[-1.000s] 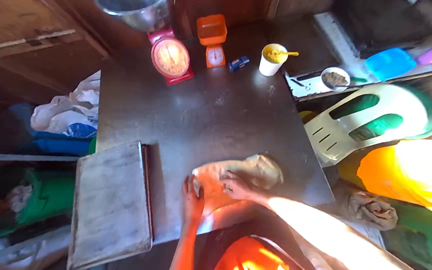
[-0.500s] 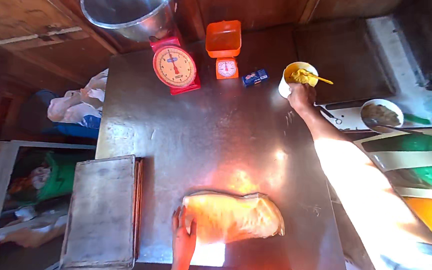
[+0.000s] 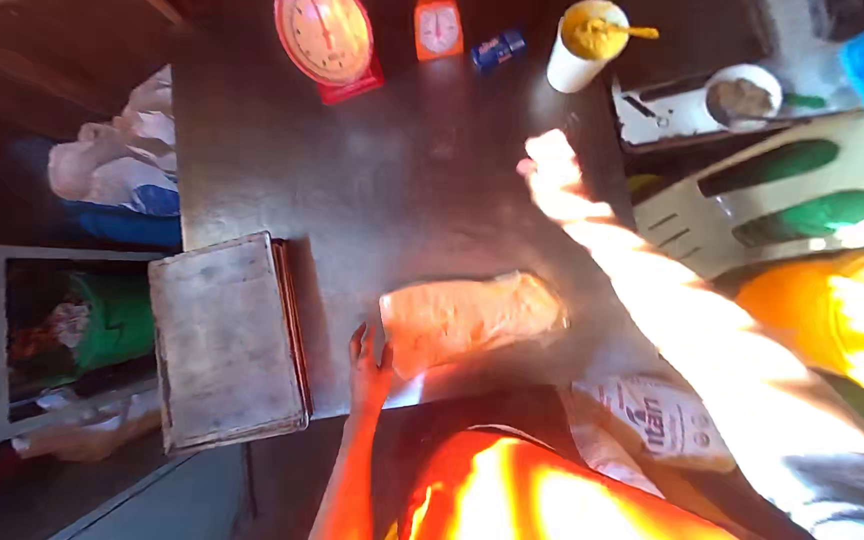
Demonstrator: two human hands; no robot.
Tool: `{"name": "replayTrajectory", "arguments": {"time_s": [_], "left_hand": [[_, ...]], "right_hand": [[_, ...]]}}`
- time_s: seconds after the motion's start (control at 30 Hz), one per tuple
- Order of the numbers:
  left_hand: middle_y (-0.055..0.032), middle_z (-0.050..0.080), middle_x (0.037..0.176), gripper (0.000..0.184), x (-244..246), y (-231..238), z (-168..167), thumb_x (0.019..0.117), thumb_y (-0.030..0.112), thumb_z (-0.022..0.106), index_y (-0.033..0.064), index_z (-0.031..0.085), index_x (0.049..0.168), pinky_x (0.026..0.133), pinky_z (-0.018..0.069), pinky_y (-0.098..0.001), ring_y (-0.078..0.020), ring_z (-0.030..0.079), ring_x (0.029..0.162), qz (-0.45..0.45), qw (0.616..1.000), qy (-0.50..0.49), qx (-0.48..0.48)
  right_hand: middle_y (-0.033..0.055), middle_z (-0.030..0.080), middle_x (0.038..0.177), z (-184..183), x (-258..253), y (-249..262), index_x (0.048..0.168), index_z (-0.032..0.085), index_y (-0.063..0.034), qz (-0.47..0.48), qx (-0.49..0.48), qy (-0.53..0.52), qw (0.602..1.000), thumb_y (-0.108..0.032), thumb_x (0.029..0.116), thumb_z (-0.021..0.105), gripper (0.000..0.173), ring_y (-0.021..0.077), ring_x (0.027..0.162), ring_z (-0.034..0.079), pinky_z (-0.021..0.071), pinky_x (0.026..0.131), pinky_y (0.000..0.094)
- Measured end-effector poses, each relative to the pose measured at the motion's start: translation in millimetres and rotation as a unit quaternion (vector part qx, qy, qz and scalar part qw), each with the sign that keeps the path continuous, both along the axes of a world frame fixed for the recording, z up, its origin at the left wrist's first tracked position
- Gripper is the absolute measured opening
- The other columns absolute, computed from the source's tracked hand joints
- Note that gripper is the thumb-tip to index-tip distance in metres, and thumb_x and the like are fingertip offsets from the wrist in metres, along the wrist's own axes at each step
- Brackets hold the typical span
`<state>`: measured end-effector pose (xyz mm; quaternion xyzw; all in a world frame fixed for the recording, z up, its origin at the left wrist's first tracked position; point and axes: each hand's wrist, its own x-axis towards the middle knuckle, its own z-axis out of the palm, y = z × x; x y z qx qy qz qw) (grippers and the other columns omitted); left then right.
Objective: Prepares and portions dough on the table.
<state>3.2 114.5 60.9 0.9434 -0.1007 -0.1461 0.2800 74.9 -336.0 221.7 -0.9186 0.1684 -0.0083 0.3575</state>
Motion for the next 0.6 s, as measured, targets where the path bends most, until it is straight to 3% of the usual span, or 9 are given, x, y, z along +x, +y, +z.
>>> {"name": "replayTrajectory", "arguments": {"time_s": [0.07,0.13,0.2,0.27,0.33,0.47,0.53,0.6], "left_hand": [[-0.0218,0.042,0.156,0.053,-2,16,-7,0.0989,0.027,0.062,0.0044,0.054,0.146,0.116,0.0432,-0.0457,-0.0309,0.043,0.144,-0.052,0.999,0.000,-0.016],[-0.0203,0.041,0.157,0.052,-10,39,-5,0.1001,0.027,0.061,0.0056,0.053,0.147,0.116,0.0432,-0.0444,-0.0295,0.043,0.145,-0.091,0.995,0.006,-0.042],[-0.0211,0.043,0.156,0.050,-22,69,3,0.1001,0.024,0.062,0.0042,0.054,0.145,0.115,0.0438,-0.0457,-0.0308,0.044,0.144,-0.107,0.992,0.002,-0.066],[-0.0208,0.048,0.152,0.048,-31,102,5,0.0996,0.024,0.062,0.0042,0.057,0.142,0.114,0.0451,-0.0469,-0.0311,0.048,0.141,-0.115,0.990,-0.023,-0.074],[-0.0180,0.050,0.151,0.046,-43,136,6,0.1002,0.026,0.060,0.0074,0.058,0.142,0.113,0.0458,-0.0478,-0.0302,0.049,0.140,-0.131,0.989,-0.027,-0.063],[-0.0152,0.052,0.150,0.043,-53,178,15,0.0998,0.023,0.061,0.0100,0.060,0.141,0.111,0.0477,-0.0471,-0.0283,0.052,0.138,-0.154,0.986,-0.041,-0.047],[-0.0138,0.053,0.148,0.042,-56,189,24,0.0998,0.023,0.061,0.0101,0.061,0.140,0.111,0.0481,-0.0439,-0.0250,0.052,0.137,-0.154,0.986,-0.046,-0.050],[-0.0133,0.053,0.149,0.042,-58,194,30,0.0999,0.022,0.061,0.0095,0.060,0.140,0.112,0.0476,-0.0417,-0.0225,0.051,0.138,-0.157,0.984,-0.047,-0.064]], "right_hand": [[0.0168,0.049,0.153,-136,-99,46,0.151,0.050,-0.0103,0.031,-0.125,-0.058,0.990,-0.034,0.1088,0.045,0.049,0.0310,0.143,0.046,0.0401,0.118,0.0481],[0.0139,0.047,0.156,-213,-210,109,0.152,0.050,-0.0129,0.027,-0.145,-0.029,0.989,-0.035,0.1072,0.046,0.050,0.0305,0.145,0.044,0.0415,0.117,0.0492],[0.0167,0.044,0.158,-241,-302,162,0.148,0.052,-0.0043,0.015,-0.123,-0.026,0.992,-0.029,0.1048,0.051,0.050,0.0314,0.147,0.041,0.0395,0.120,0.0473],[0.0183,0.048,0.155,-231,-339,183,0.145,0.055,-0.0002,-0.013,-0.106,-0.028,0.994,-0.028,0.1057,0.050,0.048,0.0303,0.146,0.043,0.0380,0.121,0.0455],[0.0197,0.050,0.153,-206,-335,177,0.145,0.055,0.0004,-0.061,-0.121,-0.038,0.990,-0.029,0.1067,0.048,0.048,0.0315,0.143,0.046,0.0399,0.119,0.0465],[0.0213,0.045,0.155,-183,-262,141,0.146,0.051,0.0018,-0.210,-0.173,-0.031,0.962,-0.028,0.1058,0.049,0.050,0.0362,0.143,0.044,0.0389,0.117,0.0517],[0.0220,0.030,0.164,-178,-221,168,0.153,0.042,0.0016,-0.278,-0.154,0.045,0.947,-0.036,0.1088,0.040,0.058,0.0380,0.151,0.030,0.0304,0.122,0.0545],[0.0298,0.009,0.167,-181,-184,232,0.157,0.028,0.0069,-0.287,-0.136,0.080,0.945,-0.046,0.1078,0.032,0.072,0.0455,0.156,0.008,0.0123,0.125,0.0626]]}}
